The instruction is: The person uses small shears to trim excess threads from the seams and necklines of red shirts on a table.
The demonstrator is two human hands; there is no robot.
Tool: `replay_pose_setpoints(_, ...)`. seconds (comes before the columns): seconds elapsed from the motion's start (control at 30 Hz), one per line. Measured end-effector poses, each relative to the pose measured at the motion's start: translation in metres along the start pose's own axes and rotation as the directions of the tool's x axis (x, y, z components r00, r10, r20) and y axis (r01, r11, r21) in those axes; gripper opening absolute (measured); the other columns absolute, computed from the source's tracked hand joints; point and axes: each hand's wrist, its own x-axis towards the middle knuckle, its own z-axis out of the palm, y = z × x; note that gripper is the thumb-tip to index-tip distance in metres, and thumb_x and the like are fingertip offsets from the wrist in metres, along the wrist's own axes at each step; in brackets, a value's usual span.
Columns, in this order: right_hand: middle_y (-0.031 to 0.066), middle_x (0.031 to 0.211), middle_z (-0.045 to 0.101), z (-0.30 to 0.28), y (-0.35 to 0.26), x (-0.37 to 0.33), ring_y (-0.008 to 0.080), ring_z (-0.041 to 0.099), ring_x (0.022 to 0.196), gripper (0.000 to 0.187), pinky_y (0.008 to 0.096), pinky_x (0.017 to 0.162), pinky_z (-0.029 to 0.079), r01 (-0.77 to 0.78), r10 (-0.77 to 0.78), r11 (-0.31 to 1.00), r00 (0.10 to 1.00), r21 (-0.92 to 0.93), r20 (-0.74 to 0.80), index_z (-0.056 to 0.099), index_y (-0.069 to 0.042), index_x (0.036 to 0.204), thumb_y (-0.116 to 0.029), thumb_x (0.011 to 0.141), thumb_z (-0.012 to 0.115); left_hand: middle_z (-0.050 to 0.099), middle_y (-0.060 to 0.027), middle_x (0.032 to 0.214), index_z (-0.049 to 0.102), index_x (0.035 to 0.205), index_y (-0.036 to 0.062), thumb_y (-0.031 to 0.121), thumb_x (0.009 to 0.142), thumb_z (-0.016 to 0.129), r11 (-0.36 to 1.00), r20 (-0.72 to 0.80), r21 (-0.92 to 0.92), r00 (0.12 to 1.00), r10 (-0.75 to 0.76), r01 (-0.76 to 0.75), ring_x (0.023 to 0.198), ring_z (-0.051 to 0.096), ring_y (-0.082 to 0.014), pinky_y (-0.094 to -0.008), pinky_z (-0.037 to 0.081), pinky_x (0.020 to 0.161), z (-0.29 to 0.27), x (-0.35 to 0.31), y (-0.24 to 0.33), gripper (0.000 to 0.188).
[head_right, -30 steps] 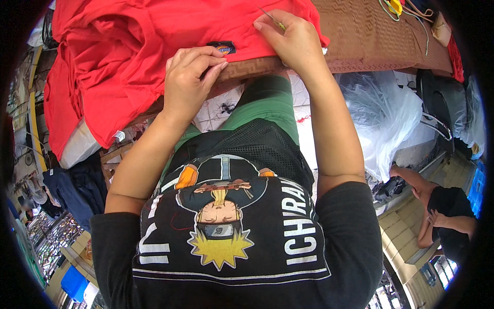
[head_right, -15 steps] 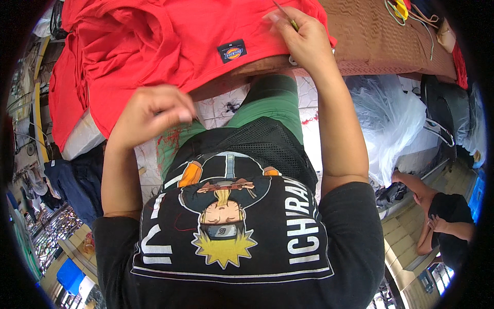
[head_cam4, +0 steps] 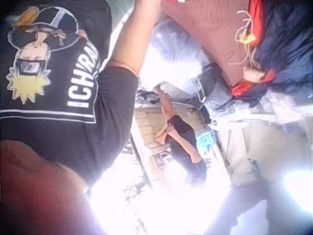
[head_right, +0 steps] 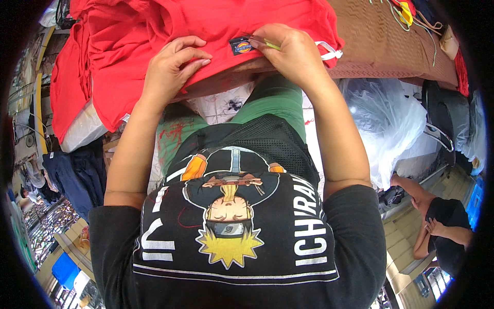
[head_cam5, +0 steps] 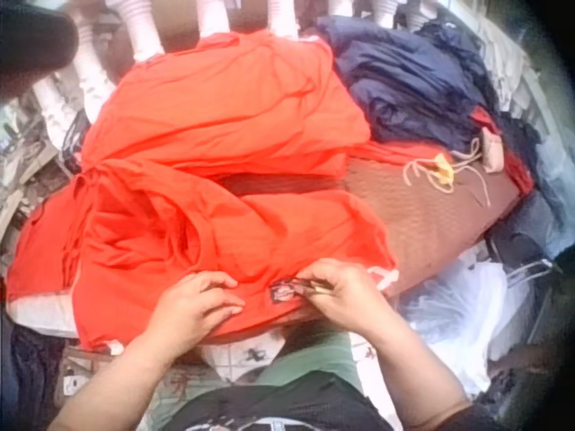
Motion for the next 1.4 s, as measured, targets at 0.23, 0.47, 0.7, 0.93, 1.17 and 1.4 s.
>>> replay_pose_setpoints(0.23, 0.0123, 0.090, 0.068, -0.003, -0.034, -0.012, 0.0316, 0.067, 0.084, 0.029, 0.0393, 0.073, 0.052, 0.038, -0.038, 0.999, 0.999, -0.002, 0.031, 0.063, -0.008, 0.104, -0.030, 0.084, 0.069, 0.070, -0.0082, 0.096, 0.069, 0.091, 0.0012, 0.009, 0.081, 0.071, 0.998, 0.019, -0.010, 0.998, -0.058, 0.059, 0.089, 0.067, -0.0209, -0.0317, 0.052, 0.078, -0.019, -0.008, 0.019, 0.013)
replay_pose_setpoints(0.47, 0.0086, 0.086, 0.063, 0.023, -0.039, -0.016, 0.0312, 0.063, 0.079, 0.025, 0.0424, 0.066, 0.050, 0.235, -0.223, 0.968, 0.967, -0.091, 0.124, 0.063, -0.009, 0.094, -0.030, 0.083, 0.068, 0.068, -0.0131, 0.088, 0.067, 0.092, 0.0020, 0.013, 0.083, 0.069, 0.919, 0.030, -0.217, 0.943, -0.331, 0.330, 0.077, 0.067, -0.0274, -0.0339, 0.052, 0.067, -0.014, -0.018, 0.034, 0.014)
replay_pose_setpoints(0.7, 0.0081, 0.085, 0.063, 0.022, -0.048, -0.014, 0.0312, 0.063, 0.075, 0.020, 0.0423, 0.063, 0.050, 0.295, -0.253, 0.912, 0.951, -0.284, 0.175, 0.063, -0.010, 0.091, -0.029, 0.084, 0.066, 0.067, -0.0102, 0.080, 0.067, 0.078, 0.0015, 0.014, 0.088, 0.065, 0.943, 0.051, -0.334, 0.999, -0.002, 0.019, 0.073, 0.063, -0.0211, -0.0313, 0.048, 0.070, -0.027, -0.014, 0.038, 0.016)
replay_pose_setpoints(0.93, 0.0097, 0.089, 0.068, -0.065, -0.037, 0.007, 0.0159, 0.063, 0.079, 0.023, 0.0286, 0.072, 0.049, 0.211, -0.228, 0.933, 0.973, -0.290, -0.025, 0.065, -0.003, 0.102, -0.019, 0.086, 0.069, 0.065, -0.0104, 0.076, 0.062, 0.065, 0.0006, 0.022, 0.097, 0.048, 0.852, 0.251, -0.513, 0.967, 0.032, 0.105, 0.071, 0.056, -0.0167, -0.0307, 0.042, 0.066, -0.063, -0.001, 0.035, 0.041)
replay_pose_setpoints(1.17, 0.0055, 0.094, 0.067, -0.139, -0.017, 0.007, 0.0099, 0.059, 0.078, 0.026, 0.0252, 0.068, 0.047, -0.037, 0.101, 0.916, 0.985, -0.400, 0.140, 0.062, -0.002, 0.114, -0.018, 0.093, 0.061, 0.068, -0.0110, 0.095, 0.067, 0.095, 0.0005, 0.010, 0.088, 0.062, 0.942, 0.120, -0.323, 0.983, 0.139, -0.093, 0.089, 0.066, -0.0244, -0.0331, 0.051, 0.080, -0.003, 0.043, 0.051, 0.013)
replay_pose_setpoints(1.4, 0.0031, 0.076, 0.064, -0.073, 0.028, -0.015, 0.0081, 0.048, 0.063, 0.020, 0.0258, 0.059, 0.043, -0.044, 0.043, 0.998, 0.998, 0.033, 0.039, 0.067, -0.005, 0.103, -0.017, 0.088, 0.066, 0.068, -0.0070, 0.102, 0.070, 0.100, 0.0087, 0.015, 0.082, 0.068, 0.989, 0.086, -0.144, 0.995, 0.054, -0.041, 0.094, 0.064, -0.0287, -0.0378, 0.052, 0.081, 0.068, 0.081, 0.062, 0.019)
